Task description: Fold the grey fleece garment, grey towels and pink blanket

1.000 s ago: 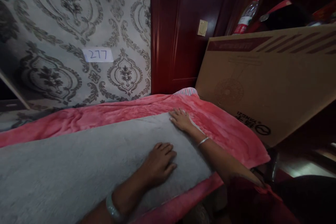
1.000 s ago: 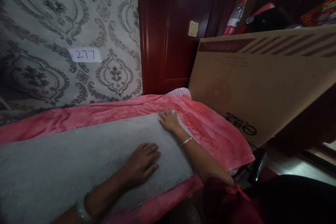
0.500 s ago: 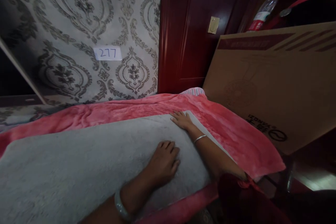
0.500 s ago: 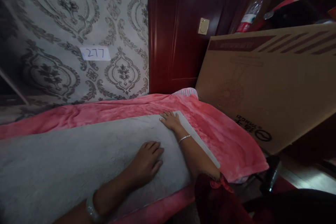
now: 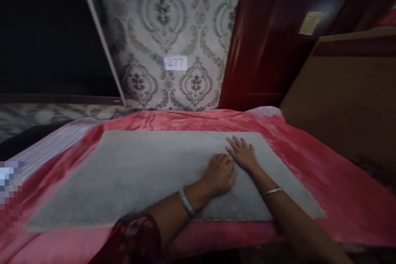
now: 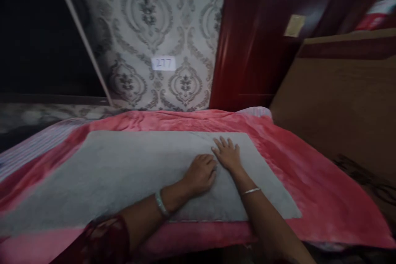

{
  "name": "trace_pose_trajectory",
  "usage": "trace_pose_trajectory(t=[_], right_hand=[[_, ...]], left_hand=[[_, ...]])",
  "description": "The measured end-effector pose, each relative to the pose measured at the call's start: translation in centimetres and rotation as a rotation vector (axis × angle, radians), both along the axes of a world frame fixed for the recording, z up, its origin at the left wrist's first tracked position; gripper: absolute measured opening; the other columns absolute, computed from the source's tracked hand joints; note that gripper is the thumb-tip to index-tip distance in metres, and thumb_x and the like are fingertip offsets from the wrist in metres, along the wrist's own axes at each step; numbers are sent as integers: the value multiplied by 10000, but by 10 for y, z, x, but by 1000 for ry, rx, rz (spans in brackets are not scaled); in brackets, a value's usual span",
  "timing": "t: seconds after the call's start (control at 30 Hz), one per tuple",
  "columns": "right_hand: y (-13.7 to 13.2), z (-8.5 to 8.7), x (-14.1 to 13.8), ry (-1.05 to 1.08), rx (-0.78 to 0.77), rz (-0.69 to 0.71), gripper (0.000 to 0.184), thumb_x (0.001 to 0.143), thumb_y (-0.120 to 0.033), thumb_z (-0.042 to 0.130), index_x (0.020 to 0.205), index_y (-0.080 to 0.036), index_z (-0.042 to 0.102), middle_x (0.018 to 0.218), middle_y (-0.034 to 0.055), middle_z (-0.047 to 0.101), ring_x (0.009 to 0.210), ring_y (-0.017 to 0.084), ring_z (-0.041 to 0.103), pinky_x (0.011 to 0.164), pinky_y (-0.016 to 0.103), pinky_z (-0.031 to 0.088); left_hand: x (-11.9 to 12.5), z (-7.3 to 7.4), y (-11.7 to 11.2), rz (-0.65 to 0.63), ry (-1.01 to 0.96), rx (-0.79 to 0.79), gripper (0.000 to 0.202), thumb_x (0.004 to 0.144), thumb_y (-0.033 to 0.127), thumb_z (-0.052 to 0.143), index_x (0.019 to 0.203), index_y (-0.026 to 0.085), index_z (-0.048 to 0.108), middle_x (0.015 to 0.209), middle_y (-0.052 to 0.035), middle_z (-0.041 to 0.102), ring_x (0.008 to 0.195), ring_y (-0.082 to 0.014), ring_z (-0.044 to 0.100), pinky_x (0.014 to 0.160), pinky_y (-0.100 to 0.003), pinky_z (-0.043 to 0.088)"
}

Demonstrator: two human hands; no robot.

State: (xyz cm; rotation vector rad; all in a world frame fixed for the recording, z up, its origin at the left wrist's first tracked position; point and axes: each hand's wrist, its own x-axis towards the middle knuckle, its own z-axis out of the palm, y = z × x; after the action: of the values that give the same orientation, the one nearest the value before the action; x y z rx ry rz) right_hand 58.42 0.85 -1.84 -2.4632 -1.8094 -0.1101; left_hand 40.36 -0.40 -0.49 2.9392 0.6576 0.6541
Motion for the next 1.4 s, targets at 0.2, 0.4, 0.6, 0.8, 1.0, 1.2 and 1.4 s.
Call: trace_pose_trajectory(t=[0.2, 0.4, 0.6, 0.8, 1.0, 1.2, 1.4], right_hand=[[1, -22, 8, -58, 91, 58, 596, 984, -515, 201, 1530, -348, 369, 1615, 16, 325, 1458, 338, 303, 1101, 636, 309], [4, -36, 17, 2, 144, 70, 680, 934, -583, 163, 1510, -326, 417, 1598, 41, 358, 1437, 368, 337, 1078, 662, 321], [10, -47, 25, 32, 180, 86, 729, 873, -633, 197, 1494, -336, 437, 1576, 54, 395, 1429, 391, 351, 1086, 681, 296], [10, -50, 26, 34, 165, 62, 755, 854, -635, 131, 1510, -371, 397, 1579, 38, 388, 1453, 358, 317, 1110, 656, 278], [4, -39, 21, 3, 89, 50, 790, 872, -623, 67, 1534, -317, 370, 1609, 41, 331, 1462, 351, 295, 1111, 616, 273], [-3, -30, 19, 5, 67, 51, 786, 894, -603, 41, 1542, -288, 354, 1619, 63, 308, 1436, 375, 310, 1071, 631, 293], [-4, -34, 22, -3, 73, 68, 748, 913, -568, 68, 1558, -286, 320, 1624, 62, 297, 1436, 375, 298, 1070, 625, 281]], left_hand=[[-31, -1, 7, 22, 90, 66, 549, 936, 483, 482, 1359, 135, 507, 1439, -186, 515, 1363, -334, 430, 1111, -554, 338], [-158, 12, 65, 314, 247, -151, 681, 944, 599, 391, 1489, 190, 409, 1583, -178, 364, 1473, -366, 291, 1167, -634, 200], [-295, 20, 138, 589, 335, -234, 619, 978, 564, 293, 1536, 298, 325, 1643, -89, 259, 1523, -279, 197, 1201, -598, 116], [-348, 21, 186, 705, 337, -256, 626, 995, 542, 221, 1549, 260, 297, 1646, -116, 236, 1527, -278, 180, 1195, -617, 46], [-354, 15, 200, 657, 344, -284, 649, 995, 543, 212, 1567, 239, 243, 1655, -106, 213, 1534, -242, 150, 1205, -576, -24], [-375, 18, 197, 730, 389, -266, 660, 992, 539, 222, 1579, 238, 212, 1678, -81, 114, 1545, -281, 58, 1205, -585, -9], [-378, 34, 196, 787, 452, -340, 646, 993, 512, 263, 1575, 235, 210, 1678, -81, 133, 1541, -268, 98, 1212, -564, 122]])
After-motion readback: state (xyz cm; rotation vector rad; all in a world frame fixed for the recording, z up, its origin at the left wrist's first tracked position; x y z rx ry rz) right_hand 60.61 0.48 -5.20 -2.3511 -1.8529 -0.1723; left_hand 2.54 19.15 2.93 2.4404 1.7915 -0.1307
